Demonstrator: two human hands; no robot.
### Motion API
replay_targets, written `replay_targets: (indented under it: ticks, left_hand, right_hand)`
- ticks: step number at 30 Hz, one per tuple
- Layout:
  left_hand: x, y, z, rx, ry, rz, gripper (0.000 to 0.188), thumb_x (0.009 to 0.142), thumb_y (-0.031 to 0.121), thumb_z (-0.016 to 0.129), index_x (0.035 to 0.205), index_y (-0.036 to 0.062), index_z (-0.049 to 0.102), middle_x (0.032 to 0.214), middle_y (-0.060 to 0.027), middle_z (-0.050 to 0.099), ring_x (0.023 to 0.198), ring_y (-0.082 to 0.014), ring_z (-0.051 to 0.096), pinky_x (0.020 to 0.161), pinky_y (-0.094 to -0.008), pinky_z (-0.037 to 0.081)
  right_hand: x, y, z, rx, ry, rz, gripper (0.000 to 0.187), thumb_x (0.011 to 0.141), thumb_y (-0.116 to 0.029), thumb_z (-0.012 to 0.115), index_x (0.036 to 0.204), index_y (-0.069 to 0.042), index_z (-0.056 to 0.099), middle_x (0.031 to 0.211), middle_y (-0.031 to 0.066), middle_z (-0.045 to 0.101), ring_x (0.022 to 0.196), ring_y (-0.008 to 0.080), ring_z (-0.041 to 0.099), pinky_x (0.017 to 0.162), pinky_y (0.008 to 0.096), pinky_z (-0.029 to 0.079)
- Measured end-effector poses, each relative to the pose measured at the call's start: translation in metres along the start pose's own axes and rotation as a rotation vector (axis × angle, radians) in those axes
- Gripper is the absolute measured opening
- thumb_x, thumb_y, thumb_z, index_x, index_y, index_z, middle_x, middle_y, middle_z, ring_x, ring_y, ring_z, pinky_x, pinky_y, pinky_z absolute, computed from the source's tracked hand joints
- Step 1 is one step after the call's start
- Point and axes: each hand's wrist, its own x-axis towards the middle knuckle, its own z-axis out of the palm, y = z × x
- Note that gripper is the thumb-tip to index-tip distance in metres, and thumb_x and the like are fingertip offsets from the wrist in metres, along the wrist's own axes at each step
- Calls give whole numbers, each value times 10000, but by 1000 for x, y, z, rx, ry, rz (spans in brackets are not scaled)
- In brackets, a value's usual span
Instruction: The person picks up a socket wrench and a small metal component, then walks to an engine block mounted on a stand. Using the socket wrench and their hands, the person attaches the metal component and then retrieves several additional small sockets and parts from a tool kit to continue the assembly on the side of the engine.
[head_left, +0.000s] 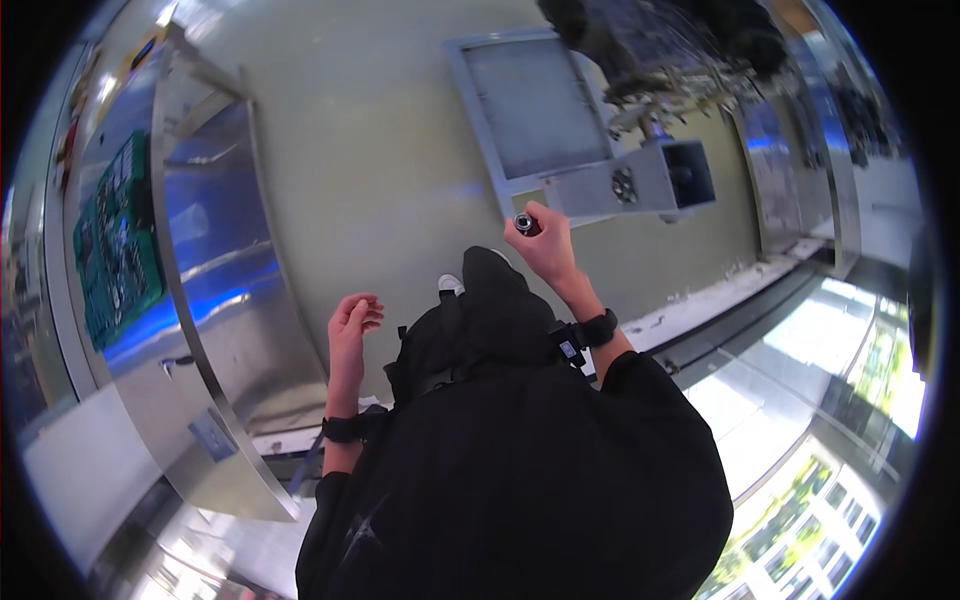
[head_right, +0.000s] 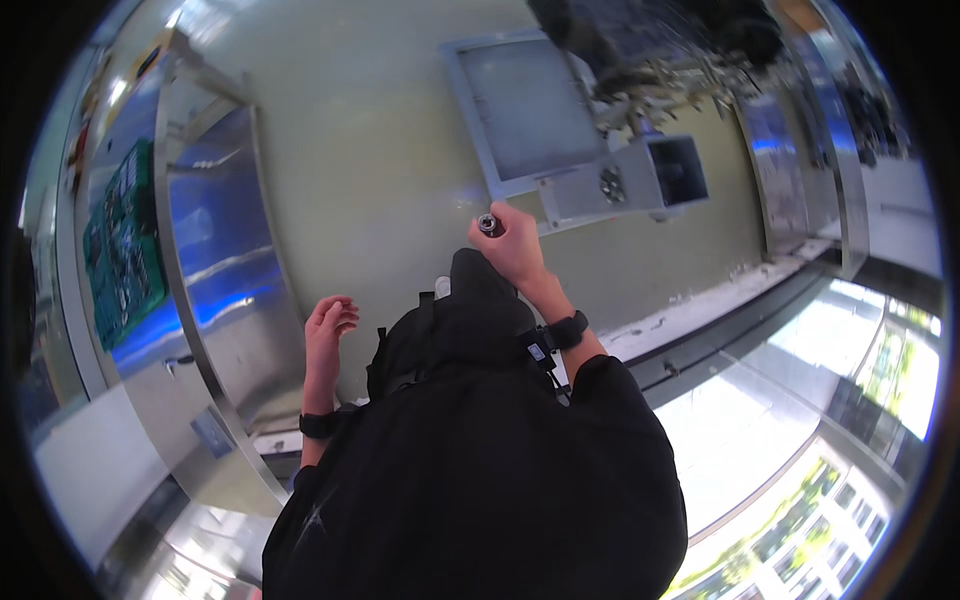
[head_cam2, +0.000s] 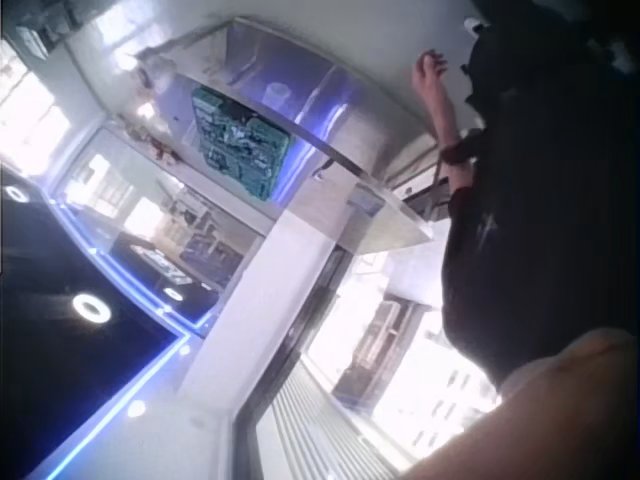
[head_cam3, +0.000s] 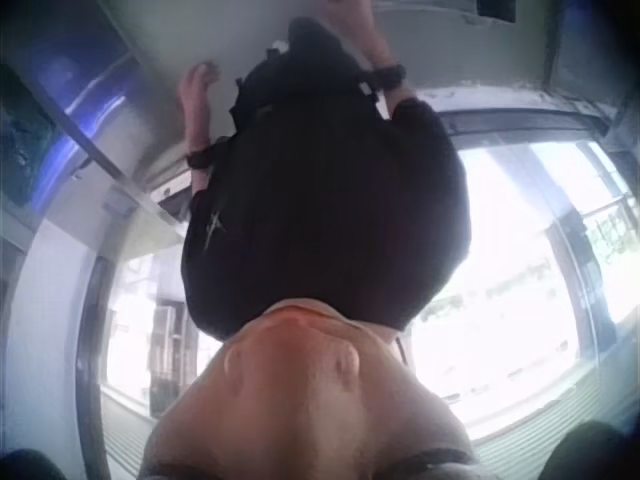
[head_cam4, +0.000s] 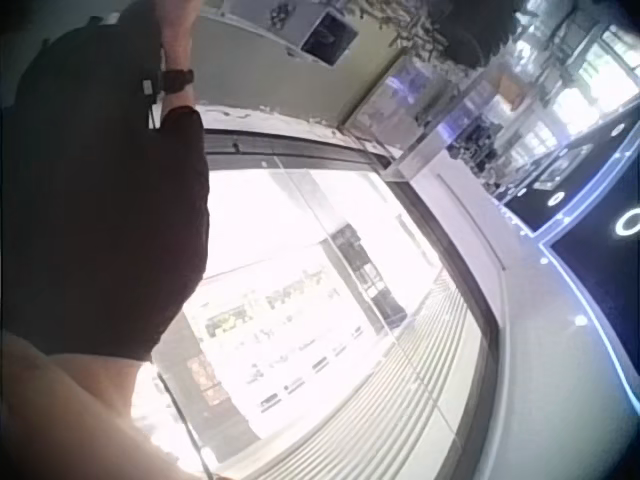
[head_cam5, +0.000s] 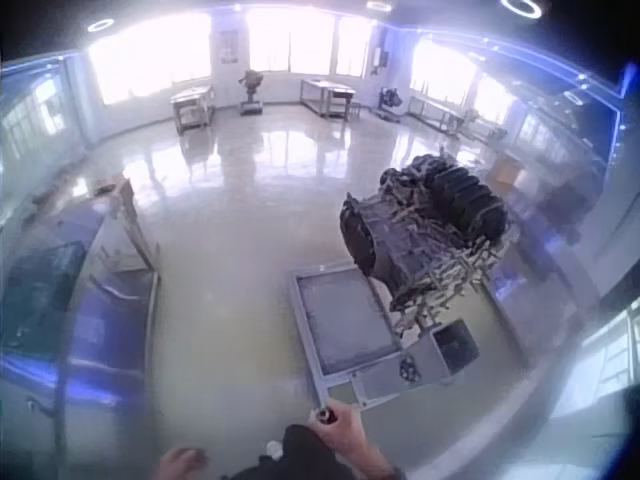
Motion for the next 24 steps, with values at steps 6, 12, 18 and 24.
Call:
replay_targets:
  ticks: [6, 12, 18, 24]
  left_hand:
    - [-7, -15, -47, -74, 185, 11, 208, 1012, 184, 529, 1098, 35, 646, 966, -45, 683, 876, -126, 639, 786, -274, 502]
    - [-4, -28, -134, -115, 648, 12, 235, 991, 181, 536, 1175, 49, 597, 1006, -52, 675, 844, -136, 636, 760, -291, 510]
    - [-9, -72, -222, -294, 1148, -232, 270, 891, 161, 594, 1133, 39, 584, 930, -65, 651, 702, -156, 638, 584, -297, 497]
    - [7, -77, -287, -242, 1288, -296, 312, 884, 204, 609, 1137, 30, 558, 938, -76, 645, 727, -178, 647, 604, -322, 502]
  right_hand:
    - [39, -28, 96, -70, -352, -343, 336, 806, -119, 718, 669, -19, 428, 569, 26, 343, 560, 95, 329, 493, 312, 309]
    - [94, -42, 197, 54, -751, -177, 227, 860, -81, 678, 701, -4, 535, 599, -26, 416, 579, 55, 372, 516, 278, 308]
    - [158, -78, 296, 44, -956, -305, 178, 841, -70, 688, 737, 14, 572, 664, 15, 482, 592, 66, 418, 539, 258, 336]
    - [201, -122, 350, 14, -1036, -318, 171, 819, -53, 688, 728, 27, 567, 666, 21, 493, 596, 69, 434, 534, 249, 335]
